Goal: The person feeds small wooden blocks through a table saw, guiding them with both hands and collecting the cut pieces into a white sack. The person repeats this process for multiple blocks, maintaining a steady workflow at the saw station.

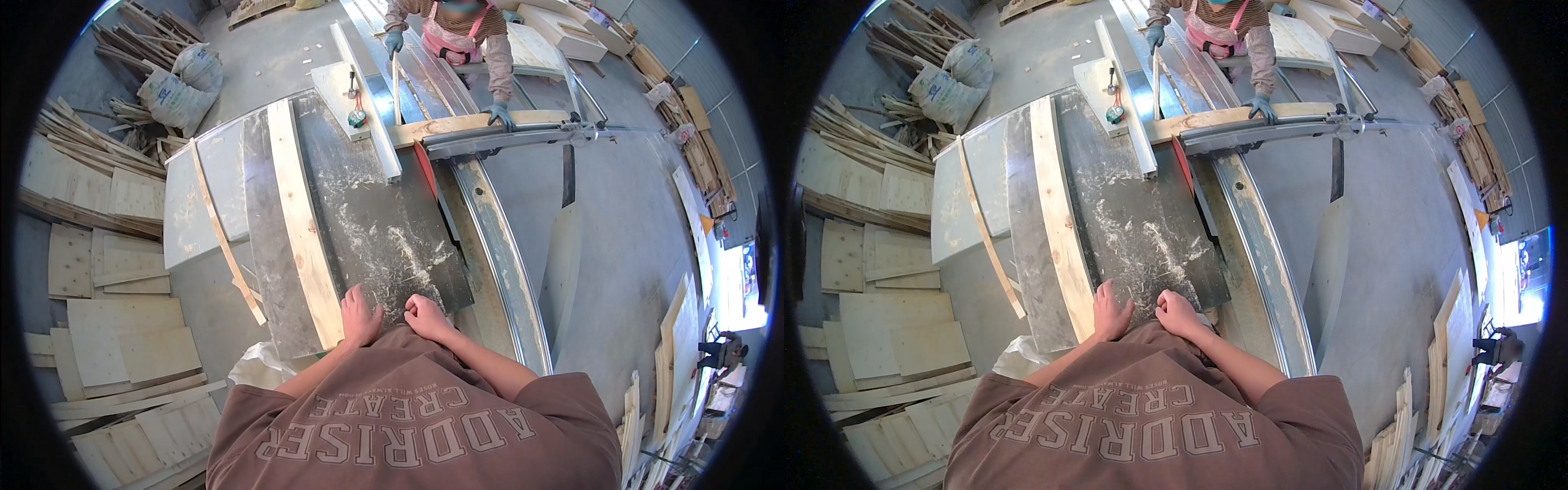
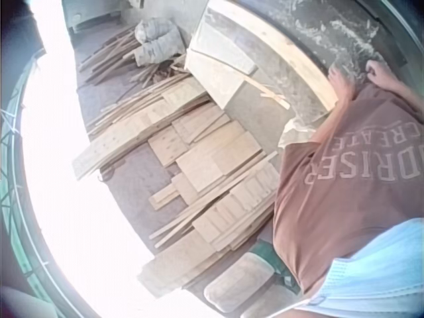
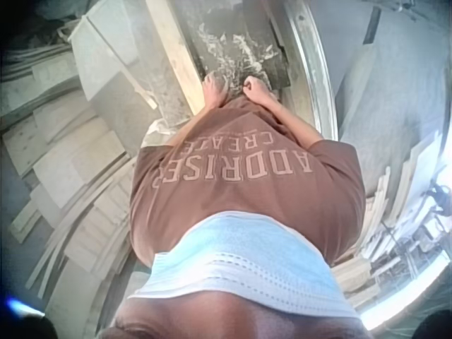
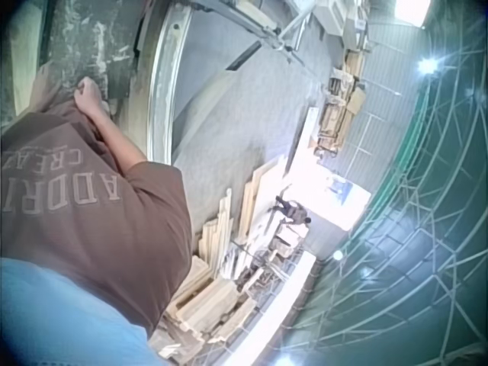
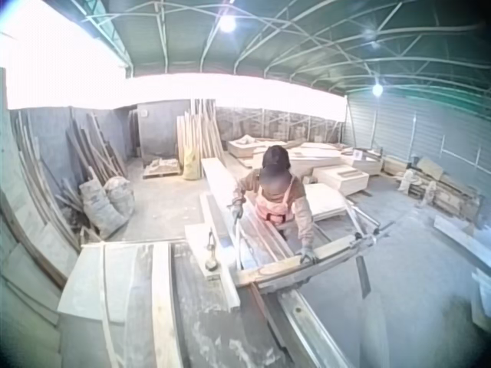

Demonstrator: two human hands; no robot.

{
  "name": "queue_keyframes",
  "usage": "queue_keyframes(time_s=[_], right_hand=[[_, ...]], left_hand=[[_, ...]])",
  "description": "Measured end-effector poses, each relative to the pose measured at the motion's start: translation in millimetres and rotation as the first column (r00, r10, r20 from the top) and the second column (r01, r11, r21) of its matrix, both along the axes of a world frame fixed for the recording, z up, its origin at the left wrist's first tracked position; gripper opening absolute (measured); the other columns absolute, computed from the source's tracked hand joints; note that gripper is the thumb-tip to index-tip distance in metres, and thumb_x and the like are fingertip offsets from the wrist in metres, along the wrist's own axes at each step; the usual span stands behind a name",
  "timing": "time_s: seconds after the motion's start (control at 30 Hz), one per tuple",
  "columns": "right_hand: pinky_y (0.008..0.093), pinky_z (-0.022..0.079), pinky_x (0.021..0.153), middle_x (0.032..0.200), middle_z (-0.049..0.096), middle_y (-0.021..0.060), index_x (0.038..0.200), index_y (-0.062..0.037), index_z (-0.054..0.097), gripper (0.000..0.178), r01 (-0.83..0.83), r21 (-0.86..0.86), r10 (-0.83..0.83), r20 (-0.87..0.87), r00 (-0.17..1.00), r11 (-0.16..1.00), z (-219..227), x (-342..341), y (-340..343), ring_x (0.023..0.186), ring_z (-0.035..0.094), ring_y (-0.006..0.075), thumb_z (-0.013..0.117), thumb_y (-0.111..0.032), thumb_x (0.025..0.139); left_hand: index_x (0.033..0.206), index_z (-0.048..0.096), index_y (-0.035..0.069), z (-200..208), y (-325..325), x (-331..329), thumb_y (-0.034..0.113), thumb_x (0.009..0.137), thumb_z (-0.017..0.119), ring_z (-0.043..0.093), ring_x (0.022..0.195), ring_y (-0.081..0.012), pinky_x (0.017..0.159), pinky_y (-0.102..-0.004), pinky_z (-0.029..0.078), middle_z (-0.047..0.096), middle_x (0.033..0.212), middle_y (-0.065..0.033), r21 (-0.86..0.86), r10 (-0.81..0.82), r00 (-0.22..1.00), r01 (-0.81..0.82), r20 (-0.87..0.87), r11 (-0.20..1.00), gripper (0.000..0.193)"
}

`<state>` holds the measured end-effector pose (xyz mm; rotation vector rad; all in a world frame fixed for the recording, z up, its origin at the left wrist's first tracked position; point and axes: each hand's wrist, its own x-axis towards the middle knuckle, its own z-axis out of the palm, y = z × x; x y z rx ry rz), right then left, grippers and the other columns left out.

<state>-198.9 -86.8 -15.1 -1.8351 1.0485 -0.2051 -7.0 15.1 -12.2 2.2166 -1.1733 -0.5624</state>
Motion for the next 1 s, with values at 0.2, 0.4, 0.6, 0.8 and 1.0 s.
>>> queue_keyframes(time_s=[0.2,0.4,0.6,0.8,1.0], right_hand=[[0.0463,0.058,0.081,0.094,0.073,0.0164,0.099,-0.0013,0.065,0.018,-0.002,0.011,0.003,-0.029,1.0,1.0,0.3,1.0,-2.7,0.088,0.073,0.0343,0.073,-0.014,0.09],[0.0465,0.057,0.082,0.094,0.072,0.0157,0.099,-0.0019,0.065,0.017,-0.009,0.009,0.009,-0.032,0.999,1.0,-0.8,2.3,-4.3,0.089,0.073,0.0345,0.073,-0.014,0.09],[0.0446,0.059,0.081,0.09,0.075,0.0169,0.101,0.0013,0.068,0.018,-0.005,-0.016,0.005,-0.024,1.0,1.0,2.7,3.5,-4.6,0.086,0.075,0.0328,0.072,-0.01,0.088],[0.0445,0.059,0.081,0.091,0.075,0.017,0.101,0.0015,0.068,0.018,-0.006,-0.002,0.006,-0.028,1.0,1.0,2.7,4.6,-6.3,0.087,0.075,0.0328,0.072,-0.01,0.088],[0.0443,0.059,0.082,0.093,0.075,0.0173,0.1,0.0015,0.068,0.018,-0.006,0.004,0.006,-0.021,1.0,1.0,1.2,4.8,-7.5,0.087,0.075,0.0327,0.072,-0.01,0.088]], left_hand=[[0.15,0.045,-0.007,-1.2,-2.5,0.9,0.022,0.086,0.082,0.052,0.134,-0.0461,0.116,-0.0519,0.043,0.053,0.148,-0.0282,0.01,-0.007,1.0,0.007,0.004,1.0,0.079],[0.15,0.047,-0.004,-1.8,-2.9,1.2,0.024,0.087,0.08,0.051,0.136,-0.046,0.116,-0.0526,0.043,0.053,0.147,-0.0271,0.016,0.01,1.0,-0.009,-0.017,1.0,0.076],[0.149,0.047,-0.007,-3.1,-3.5,1.6,0.023,0.085,0.081,0.052,0.134,-0.0464,0.115,-0.0522,0.044,0.054,0.147,-0.0283,0.006,0.005,1.0,-0.005,-0.001,1.0,0.079],[0.15,0.047,-0.007,-0.3,-4.8,2.0,0.024,0.086,0.082,0.052,0.135,-0.0464,0.116,-0.052,0.043,0.054,0.148,-0.0282,0.026,0.006,1.0,-0.005,-0.017,1.0,0.079],[0.15,0.046,-0.007,0.6,-4.9,1.0,0.024,0.087,0.081,0.052,0.135,-0.0464,0.117,-0.0521,0.043,0.053,0.148,-0.0282,0.034,0.003,1.0,-0.003,-0.007,0.999,0.079]])
